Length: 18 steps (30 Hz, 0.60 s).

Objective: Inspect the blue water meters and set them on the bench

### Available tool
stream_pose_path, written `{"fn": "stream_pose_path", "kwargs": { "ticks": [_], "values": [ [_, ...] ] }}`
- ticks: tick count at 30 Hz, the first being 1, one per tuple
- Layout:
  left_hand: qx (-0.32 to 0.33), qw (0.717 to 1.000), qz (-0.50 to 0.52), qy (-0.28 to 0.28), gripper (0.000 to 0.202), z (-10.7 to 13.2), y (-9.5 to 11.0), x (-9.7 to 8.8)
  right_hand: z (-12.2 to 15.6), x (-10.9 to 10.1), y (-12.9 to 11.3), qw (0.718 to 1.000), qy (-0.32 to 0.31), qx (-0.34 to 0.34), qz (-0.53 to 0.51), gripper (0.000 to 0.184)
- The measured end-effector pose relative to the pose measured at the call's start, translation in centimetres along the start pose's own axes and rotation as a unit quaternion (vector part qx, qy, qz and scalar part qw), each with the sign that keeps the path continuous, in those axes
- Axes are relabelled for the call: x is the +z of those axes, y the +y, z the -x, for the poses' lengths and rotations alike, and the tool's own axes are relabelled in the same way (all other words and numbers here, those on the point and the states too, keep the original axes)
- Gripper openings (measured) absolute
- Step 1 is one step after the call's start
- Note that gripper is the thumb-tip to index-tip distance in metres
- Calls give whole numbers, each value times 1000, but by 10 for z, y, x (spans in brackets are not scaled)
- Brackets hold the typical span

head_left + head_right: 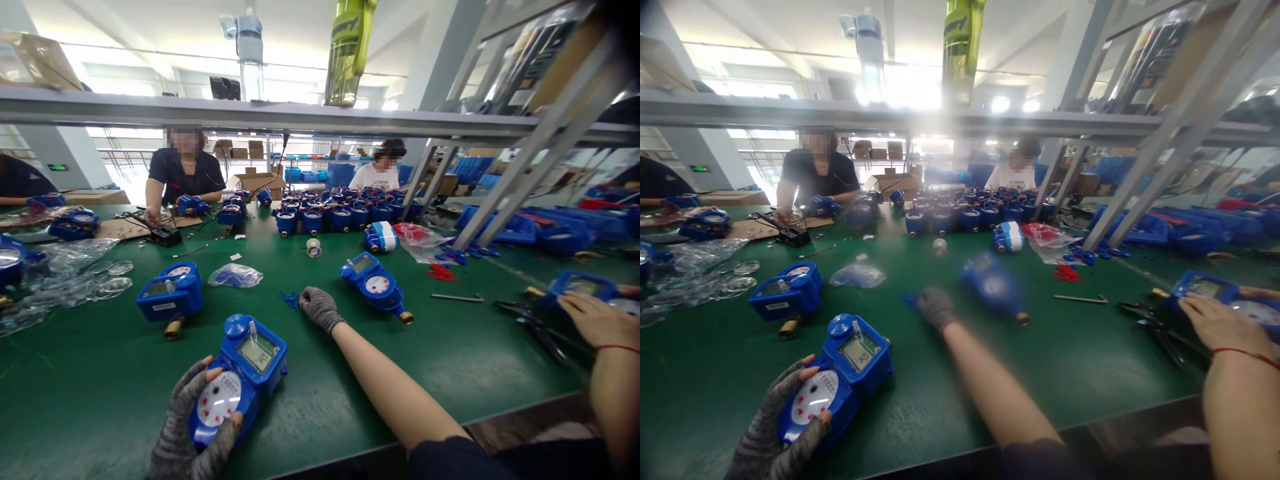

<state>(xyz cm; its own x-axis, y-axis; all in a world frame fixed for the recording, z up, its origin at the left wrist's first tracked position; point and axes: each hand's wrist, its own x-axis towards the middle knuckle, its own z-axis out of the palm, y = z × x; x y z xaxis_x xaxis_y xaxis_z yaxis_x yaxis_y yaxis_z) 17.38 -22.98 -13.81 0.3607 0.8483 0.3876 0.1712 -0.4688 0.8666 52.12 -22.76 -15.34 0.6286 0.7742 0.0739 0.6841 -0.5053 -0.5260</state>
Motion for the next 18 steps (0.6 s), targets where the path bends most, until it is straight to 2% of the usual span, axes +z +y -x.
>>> {"fn": "stream_pose_path", "kwargs": {
  "ticks": [3, 5, 7, 9, 12, 15, 18],
  "values": [
    [-3, 993, 68, -92, 50, -19, -11, -16, 8, -4, 6, 998, -12, -33, -43, 10],
    [-32, 986, 102, -132, 52, -31, -14, -21, 16, -6, 9, 995, -20, -58, -81, 9],
    [-79, 984, 107, -114, 51, -38, -14, -17, 27, -9, 9, 988, -33, -85, -122, 11],
    [-104, 988, 104, -57, 45, -39, -13, -5, 41, -12, 6, 979, -51, -115, -163, 13],
    [-79, 991, 106, 8, 38, -40, -11, 14, 62, -20, -5, 960, -87, -160, -213, 15],
    [-49, 990, 131, 2, 35, -46, -11, 23, 78, -27, -17, 942, -127, -194, -241, 14],
    [-48, 983, 175, -16, 32, -55, -9, 23, 88, -30, -24, 929, -164, -216, -251, 13]
  ]
}}
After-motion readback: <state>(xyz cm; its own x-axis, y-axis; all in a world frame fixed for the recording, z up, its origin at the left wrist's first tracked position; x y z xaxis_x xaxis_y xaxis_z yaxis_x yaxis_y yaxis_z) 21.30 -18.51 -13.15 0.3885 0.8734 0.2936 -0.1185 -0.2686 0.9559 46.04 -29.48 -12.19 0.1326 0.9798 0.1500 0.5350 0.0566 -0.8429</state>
